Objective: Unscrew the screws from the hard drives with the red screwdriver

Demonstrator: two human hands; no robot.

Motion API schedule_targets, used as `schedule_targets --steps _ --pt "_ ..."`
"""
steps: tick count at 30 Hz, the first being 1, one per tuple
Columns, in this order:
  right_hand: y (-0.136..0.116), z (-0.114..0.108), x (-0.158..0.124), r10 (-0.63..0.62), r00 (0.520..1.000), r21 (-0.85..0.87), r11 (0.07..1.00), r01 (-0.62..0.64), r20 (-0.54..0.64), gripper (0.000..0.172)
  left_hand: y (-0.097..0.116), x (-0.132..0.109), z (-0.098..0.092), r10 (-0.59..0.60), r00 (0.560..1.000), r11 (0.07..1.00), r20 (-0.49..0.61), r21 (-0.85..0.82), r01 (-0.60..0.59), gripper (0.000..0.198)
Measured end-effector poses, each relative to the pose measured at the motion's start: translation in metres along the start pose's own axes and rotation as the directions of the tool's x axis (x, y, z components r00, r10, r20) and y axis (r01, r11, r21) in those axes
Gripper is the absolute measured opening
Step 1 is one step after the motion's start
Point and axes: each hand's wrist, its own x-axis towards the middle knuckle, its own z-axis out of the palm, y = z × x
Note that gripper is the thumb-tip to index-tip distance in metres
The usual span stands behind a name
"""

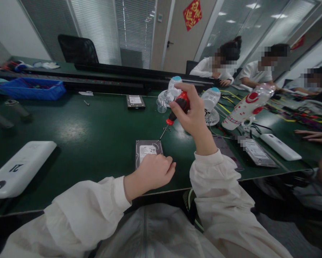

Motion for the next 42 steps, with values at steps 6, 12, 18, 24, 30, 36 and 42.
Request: schedule_targets --steps 6,12,18,24,30,36,42 --pt "-0.0006 -0.0017 -0.0007 -0.04 0.998 0.075 0.996 0.037 0.048 0.045 -0.0003 -0.0003 0.0013 0.006 1.0 1.0 -0.022 -0.002 -0.006 0.043" --pt "0.0005 -0.0016 0.0014 -0.022 1.0 0.002 1.0 0.022 0.01 0.039 -0.0009 -0.0006 0.0021 0.014 0.999 1.0 -0.031 0.001 -0.014 0.043" --pt "0.0017 -0.0006 -0.0009 -0.009 0.999 0.015 1.0 0.008 0.039 0.038 -0.0008 0.0001 0.0016 0.007 1.0 1.0 -0.014 -0.003 -0.007 0.044" --pt "0.0004 -0.0001 0.0003 -0.036 0.999 0.066 0.997 0.034 0.026 0.043 -0.0007 0.0002 0.0018 0.014 1.0 1.0 -0.011 0.003 -0.014 0.044" --pt "-0.0003 0.0006 -0.0007 -0.01 1.0 0.04 0.999 0.008 0.026 0.04 -0.0009 0.0001 0.0024 0.015 1.0 1.0 -0.017 0.009 -0.015 0.044" --pt "0.0026 -0.0011 -0.0009 -0.036 0.999 0.117 0.993 0.032 0.031 0.045 -0.0007 0.0001 0.0025 0.009 1.0 1.0 -0.015 0.001 -0.009 0.044" --pt "0.0011 0.0014 0.0006 -0.012 0.999 -0.01 1.0 0.011 -0.041 0.039 -0.0007 0.0 0.003 0.008 1.0 1.0 -0.015 0.0 -0.008 0.044"
